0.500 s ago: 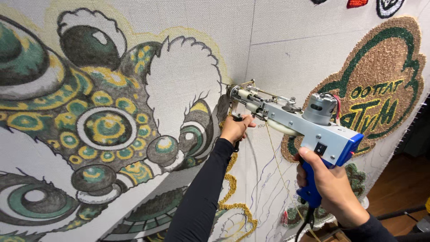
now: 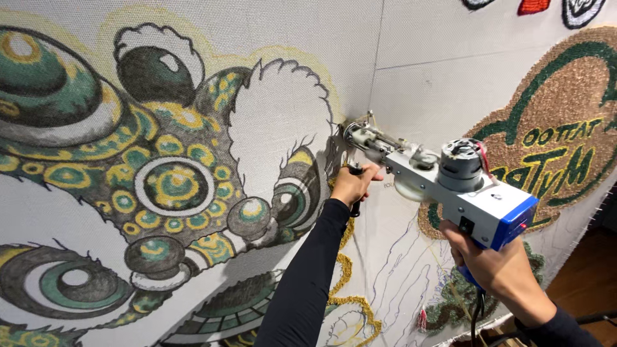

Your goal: The person uses a tufting gun to apply yellow yarn onto a large vertical canvas featuring a lion head and other graphic designs.

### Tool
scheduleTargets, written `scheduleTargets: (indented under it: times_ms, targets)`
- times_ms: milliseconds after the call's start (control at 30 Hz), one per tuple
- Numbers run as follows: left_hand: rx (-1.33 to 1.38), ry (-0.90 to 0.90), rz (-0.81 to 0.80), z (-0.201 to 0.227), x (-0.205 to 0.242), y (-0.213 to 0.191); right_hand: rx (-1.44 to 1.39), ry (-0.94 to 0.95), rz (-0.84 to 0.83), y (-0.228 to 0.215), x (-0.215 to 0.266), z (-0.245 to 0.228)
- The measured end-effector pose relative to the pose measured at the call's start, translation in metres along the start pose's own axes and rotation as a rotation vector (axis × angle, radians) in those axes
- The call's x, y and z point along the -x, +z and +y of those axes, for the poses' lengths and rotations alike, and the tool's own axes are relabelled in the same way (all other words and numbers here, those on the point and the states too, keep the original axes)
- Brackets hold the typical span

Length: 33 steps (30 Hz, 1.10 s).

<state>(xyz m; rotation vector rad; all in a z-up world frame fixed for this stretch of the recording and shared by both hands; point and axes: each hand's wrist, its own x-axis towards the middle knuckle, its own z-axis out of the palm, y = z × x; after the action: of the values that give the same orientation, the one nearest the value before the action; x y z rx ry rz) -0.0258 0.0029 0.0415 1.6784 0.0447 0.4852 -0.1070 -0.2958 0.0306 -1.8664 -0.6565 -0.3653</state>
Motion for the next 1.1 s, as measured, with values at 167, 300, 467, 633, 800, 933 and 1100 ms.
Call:
scheduleTargets:
  times_ms: [167,300,467,633,800,933,1100]
  targets:
    - [0.047,0.052,-0.016,-0.007,-0.006,0.005,0.133,-0.424,0.022,-0.022,-0.01,-0.021]
    - [-0.019,0.093,0.008,-0.014,-0.012,0.006,0.117,-0.416,-0.172,-0.041,-0.027,-0.018]
    - [-0.003,0.018,0.004,-0.009,-0.011,0.003,0.036,-0.218,-0.257,-0.046,-0.032,-0.009]
    - [0.077,0.159,0.031,-0.003,-0.005,-0.003,-0.029,-0.283,-0.216,-0.036,-0.028,-0.017]
    - [-0.003,0.076,0.071,0.0,-0.007,-0.007,0.229,-0.412,-0.15,-0.038,-0.034,-0.03]
    - [-0.017,0.111,0.042,0.0,-0.012,-0.004,0.26,-0.51,-0.161,-0.042,-0.037,-0.037]
    - [0.017,0.07,0.042,0.003,-0.012,-0.002,0.331,-0.343,-0.206,-0.046,-0.04,-0.039]
